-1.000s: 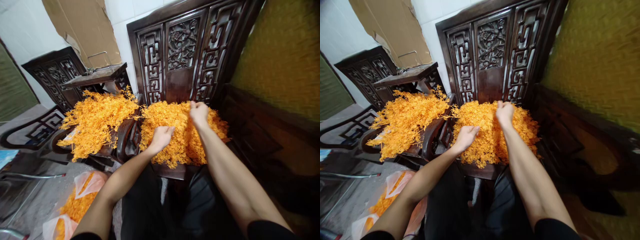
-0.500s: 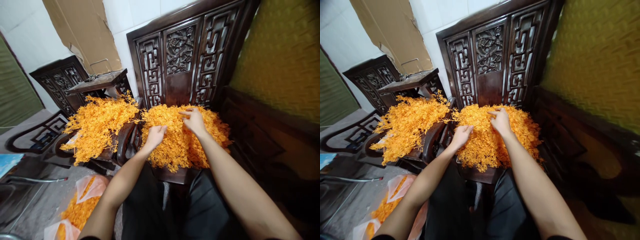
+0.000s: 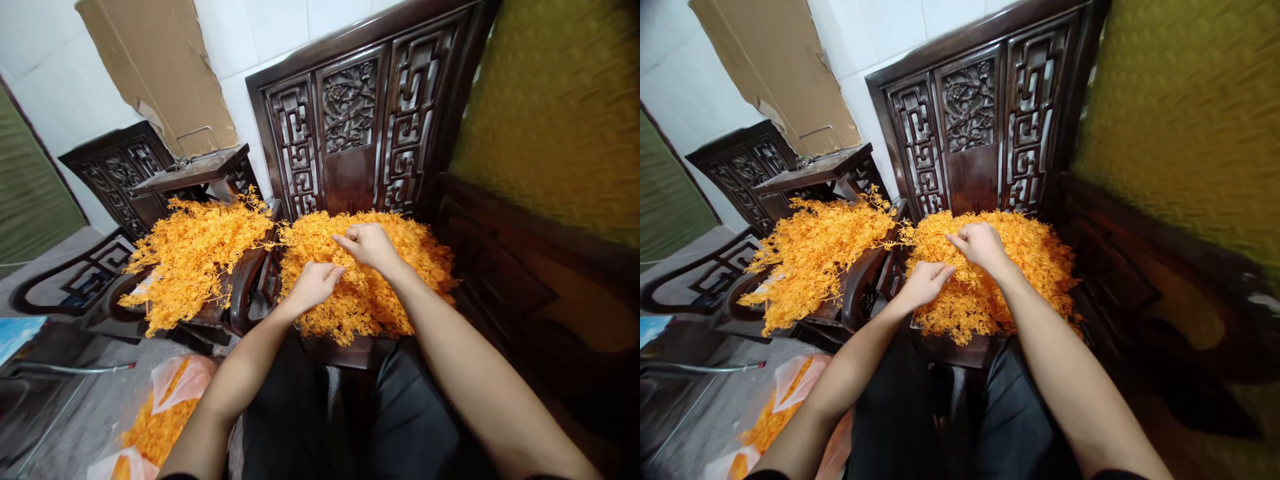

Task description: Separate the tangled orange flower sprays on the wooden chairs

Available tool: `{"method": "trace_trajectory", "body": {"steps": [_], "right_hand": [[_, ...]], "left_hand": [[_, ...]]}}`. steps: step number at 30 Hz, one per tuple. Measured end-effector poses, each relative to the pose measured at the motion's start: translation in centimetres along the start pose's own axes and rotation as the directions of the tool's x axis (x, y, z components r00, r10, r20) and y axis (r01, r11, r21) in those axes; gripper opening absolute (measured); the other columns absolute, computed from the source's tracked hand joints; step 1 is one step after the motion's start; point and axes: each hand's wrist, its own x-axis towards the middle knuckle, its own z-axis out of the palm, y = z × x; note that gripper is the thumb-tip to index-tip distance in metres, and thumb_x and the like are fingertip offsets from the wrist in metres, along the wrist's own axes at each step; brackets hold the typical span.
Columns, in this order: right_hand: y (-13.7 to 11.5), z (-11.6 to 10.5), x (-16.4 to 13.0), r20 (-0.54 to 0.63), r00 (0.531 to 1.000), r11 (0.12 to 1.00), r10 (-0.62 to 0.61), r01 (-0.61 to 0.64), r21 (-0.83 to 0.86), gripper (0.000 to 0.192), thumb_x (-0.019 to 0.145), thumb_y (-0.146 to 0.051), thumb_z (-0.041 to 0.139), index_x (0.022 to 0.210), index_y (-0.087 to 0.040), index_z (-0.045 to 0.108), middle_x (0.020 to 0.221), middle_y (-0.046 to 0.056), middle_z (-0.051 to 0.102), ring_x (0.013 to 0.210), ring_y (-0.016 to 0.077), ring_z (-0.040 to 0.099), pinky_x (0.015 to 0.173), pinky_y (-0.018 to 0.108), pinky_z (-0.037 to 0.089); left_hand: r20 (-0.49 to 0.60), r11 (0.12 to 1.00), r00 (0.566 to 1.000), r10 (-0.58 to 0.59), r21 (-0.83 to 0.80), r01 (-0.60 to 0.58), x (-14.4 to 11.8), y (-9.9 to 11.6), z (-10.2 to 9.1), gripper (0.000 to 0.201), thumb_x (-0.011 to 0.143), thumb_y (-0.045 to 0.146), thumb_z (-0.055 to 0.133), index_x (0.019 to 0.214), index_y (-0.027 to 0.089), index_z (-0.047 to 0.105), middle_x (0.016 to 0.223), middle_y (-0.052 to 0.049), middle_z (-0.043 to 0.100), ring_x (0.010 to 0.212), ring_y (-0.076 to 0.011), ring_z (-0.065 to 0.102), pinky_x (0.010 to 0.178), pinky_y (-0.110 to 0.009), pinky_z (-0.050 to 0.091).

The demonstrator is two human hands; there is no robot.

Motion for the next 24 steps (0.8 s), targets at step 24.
{"method": "trace_trajectory", "body": {"steps": [24], "right_hand": [[5.9,0.7,2.5,-0.321,0.689,0.760,0.650,-0.574,0.306,0.052,0.100,-0.049,0.037,0.055,-0.024,0.044,0.044,-0.002,0.030,0.050,0.0158,0.035,0.056,0.032,0.029]], "left_hand": [[0.054,0.982,0.984,-0.168,-0.078,0.172,-0.8,-0.7,-2.1,0.043,0.096,0.038,0.056,0.058,0.017,0.059,0.049,0.004,0.045,0.052,-0.0128,0.041,0.057,-0.029,0.027]]}}
